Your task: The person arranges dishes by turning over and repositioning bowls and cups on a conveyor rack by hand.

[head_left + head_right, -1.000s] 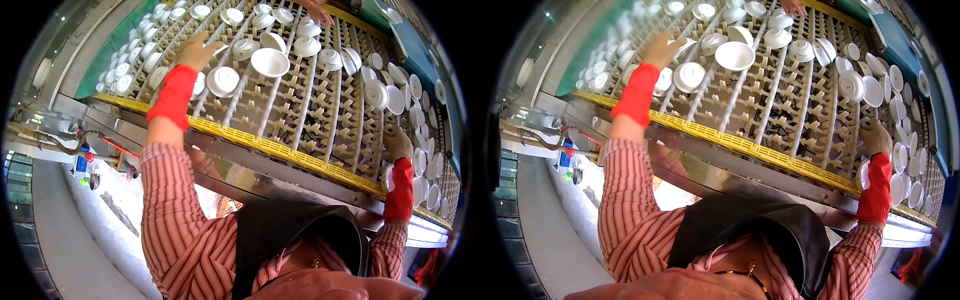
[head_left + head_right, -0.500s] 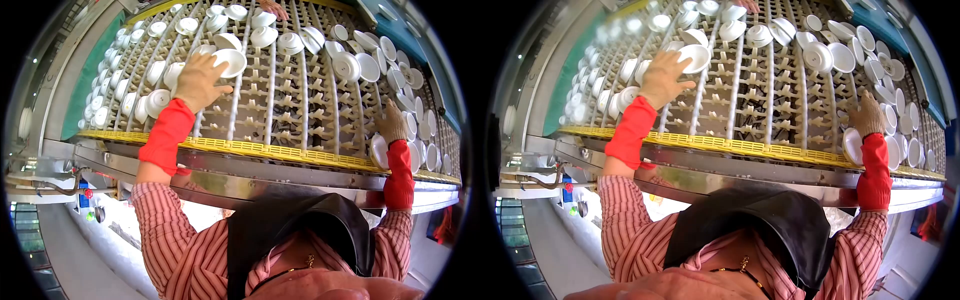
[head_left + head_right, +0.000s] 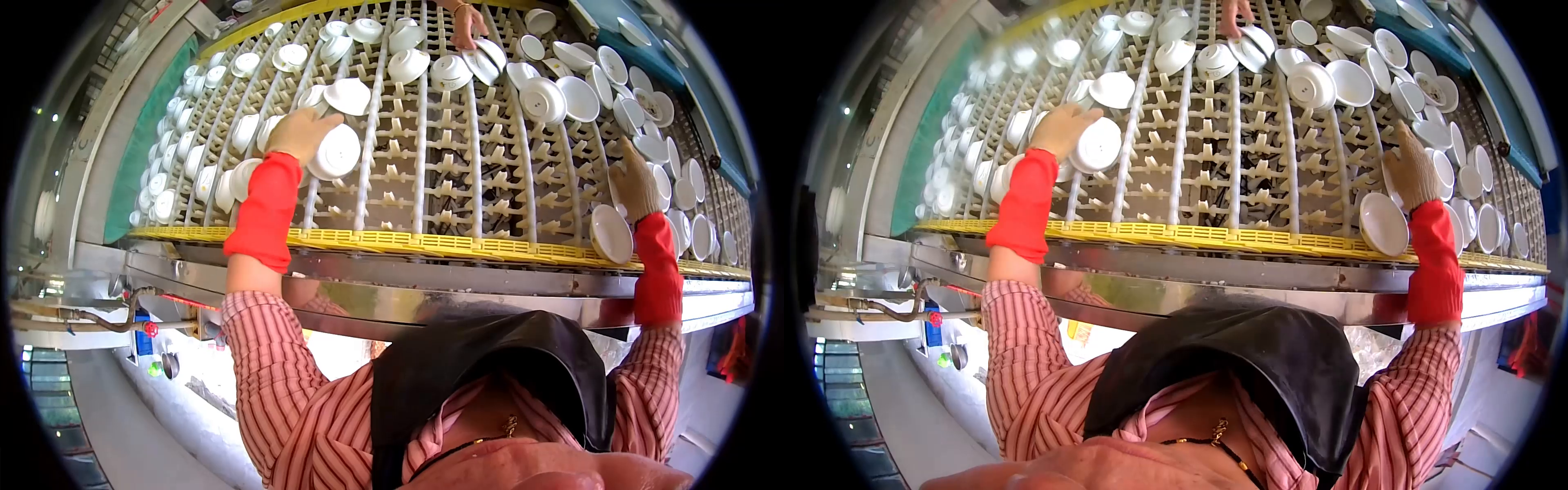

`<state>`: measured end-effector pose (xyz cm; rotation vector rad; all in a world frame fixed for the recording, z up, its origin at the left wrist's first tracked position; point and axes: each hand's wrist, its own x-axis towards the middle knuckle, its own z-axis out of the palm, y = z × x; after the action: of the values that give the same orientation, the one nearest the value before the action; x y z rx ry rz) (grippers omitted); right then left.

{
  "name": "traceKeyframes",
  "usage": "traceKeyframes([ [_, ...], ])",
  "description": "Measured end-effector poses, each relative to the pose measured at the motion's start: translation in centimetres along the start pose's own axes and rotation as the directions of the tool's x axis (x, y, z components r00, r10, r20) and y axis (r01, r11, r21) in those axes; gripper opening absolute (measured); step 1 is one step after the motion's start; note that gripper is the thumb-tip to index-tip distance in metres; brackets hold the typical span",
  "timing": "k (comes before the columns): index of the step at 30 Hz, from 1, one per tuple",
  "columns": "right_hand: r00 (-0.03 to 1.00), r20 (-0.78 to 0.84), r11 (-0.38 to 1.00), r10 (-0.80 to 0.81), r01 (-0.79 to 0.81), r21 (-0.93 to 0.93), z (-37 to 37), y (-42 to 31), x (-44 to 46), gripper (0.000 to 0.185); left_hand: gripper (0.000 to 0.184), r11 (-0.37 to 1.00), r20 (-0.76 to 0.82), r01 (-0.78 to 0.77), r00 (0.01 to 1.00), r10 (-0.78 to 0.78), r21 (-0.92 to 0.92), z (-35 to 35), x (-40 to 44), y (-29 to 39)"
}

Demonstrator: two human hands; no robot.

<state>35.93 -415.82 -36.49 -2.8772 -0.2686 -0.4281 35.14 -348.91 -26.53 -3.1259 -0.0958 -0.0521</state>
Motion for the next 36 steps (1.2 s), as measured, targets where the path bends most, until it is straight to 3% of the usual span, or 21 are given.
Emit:
traceKeyframes([
  [1, 1.0, 0.006, 1.0, -0.026, 0.026, -0.002, 0.3, 0.4, 0.8, 0.073, 0.062, 0.98, 0.01, 0.193, 0.981, -0.193, -0.047, -0.8, -0.9, 1.8],
  [3, 0.994, 0.104, 1.0, -0.013, 0.011, 0.015, -0.7, 0.2, 2.1, 0.073, 0.061, 0.993, -0.228, 0.095, 0.967, -0.109, -0.072, -0.3, -0.5, 3.4],
  [6, 0.987, 0.162, 0.998, -0.023, 0.014, 0.057, -1.8, -0.6, 1.7, 0.074, 0.07, 0.981, -0.468, -0.193, 0.87, 0.158, -0.028, 1.8, 1.2, 6.8],
  [7, 0.985, 0.09, 0.989, -0.144, 0.146, -0.014, -1.5, -0.9, 1.3, 0.073, 0.072, 0.959, -0.445, -0.276, 0.868, 0.222, -0.059, 1.7, 1.1, 9.1],
  [10, 0.991, 0.11, 0.997, -0.076, 0.075, 0.012, -3.7, -3.6, -1.3, 0.076, 0.083, 0.855, -0.37, -0.517, 0.8, 0.472, -0.027, 1.2, 1.3, 17.2],
  [11, 0.983, 0.029, 0.981, -0.18, 0.181, -0.066, -2.7, -2.0, -2.1, 0.086, 0.083, 0.816, -0.366, -0.577, 0.768, 0.526, -0.038, 1.5, 1.7, 20.0],
  [12, 0.984, -0.021, 0.982, -0.179, 0.177, -0.058, -2.8, -1.7, -2.6, 0.086, 0.083, 0.774, -0.359, -0.631, 0.734, 0.577, -0.046, 1.7, 2.4, 22.8],
  [14, 0.977, -0.123, 0.985, -0.173, 0.17, -0.034, -3.4, -2.6, -3.7, 0.087, 0.082, 0.624, -0.518, -0.78, 0.518, 0.68, 0.039, 1.6, 4.3, 28.0],
  [16, 0.986, -0.137, 0.995, -0.098, 0.099, -0.002, -3.8, -3.1, -4.5, 0.089, 0.083, 0.705, -0.273, -0.708, 0.671, 0.69, 0.039, 0.8, 6.6, 33.4],
  [19, 0.978, -0.208, 0.999, 0.006, 0.005, 0.053, -3.3, -2.6, -4.5, 0.09, 0.086, 0.7, -0.294, -0.713, 0.674, 0.678, -0.02, 1.0, 9.3, 38.0],
  [22, 0.945, -0.328, 1.0, -0.003, 0.001, -0.005, -1.4, -0.1, -3.9, 0.088, 0.086, 0.851, 0.117, -0.525, 0.844, 0.523, -0.015, 3.6, 12.4, 40.9],
  [23, 0.96, -0.281, 0.999, -0.008, -0.004, -0.042, -1.3, 0.6, -4.1, 0.074, 0.084, 0.789, 0.118, -0.614, 0.782, 0.612, -0.027, 4.6, 13.3, 40.4],
  [26, 0.988, -0.148, 0.995, 0.037, -0.051, -0.089, -1.8, -0.5, -4.1, 0.071, 0.079, 0.829, 0.236, -0.558, 0.804, 0.546, -0.019, 0.9, 10.7, 40.7],
  [28, 0.993, -0.113, 0.997, 0.028, -0.036, -0.07, -2.9, -1.3, -4.3, 0.067, 0.062, 0.851, 0.303, -0.478, 0.796, 0.524, -0.215, 0.9, 10.8, 39.5],
  [29, 0.995, -0.101, 0.998, 0.02, -0.025, -0.051, -3.5, -1.5, -4.2, 0.066, 0.056, 0.786, 0.124, -0.601, 0.777, 0.617, -0.145, 4.1, 11.6, 37.6],
  [31, 0.985, -0.168, 0.999, -0.034, 0.029, -0.032, -3.7, -0.6, -3.7, 0.065, 0.057, 0.733, -0.125, -0.667, 0.745, 0.656, -0.13, 5.6, 10.6, 31.9],
  [32, 0.973, -0.217, 0.997, -0.072, 0.073, -0.004, -4.1, -0.1, -3.2, 0.066, 0.064, 0.738, -0.189, -0.639, 0.769, 0.61, -0.217, 3.5, 8.3, 27.9],
  [33, 0.96, -0.262, 0.993, -0.102, 0.113, 0.025, -4.8, 0.1, -2.7, 0.066, 0.066, 0.744, -0.222, -0.584, 0.811, 0.541, -0.324, 2.6, 7.0, 24.4],
  [34, 0.944, -0.305, 0.987, -0.125, 0.149, 0.054, -5.6, 0.2, -2.1, 0.067, 0.068, 0.763, -0.137, -0.377, 0.922, 0.361, -0.525, 1.9, 6.5, 21.2],
  [35, 0.915, -0.373, 0.979, -0.155, 0.194, 0.068, -6.4, -0.5, -1.0, 0.069, 0.069, 0.693, -0.002, -0.096, 0.991, 0.136, -0.715, 1.3, 5.7, 18.5],
  [36, 0.892, -0.423, 0.957, -0.16, 0.245, 0.155, -6.9, -1.3, 0.4, 0.069, 0.071, 0.626, 0.085, 0.098, 0.995, -0.051, -0.774, 0.8, 4.9, 16.0],
])
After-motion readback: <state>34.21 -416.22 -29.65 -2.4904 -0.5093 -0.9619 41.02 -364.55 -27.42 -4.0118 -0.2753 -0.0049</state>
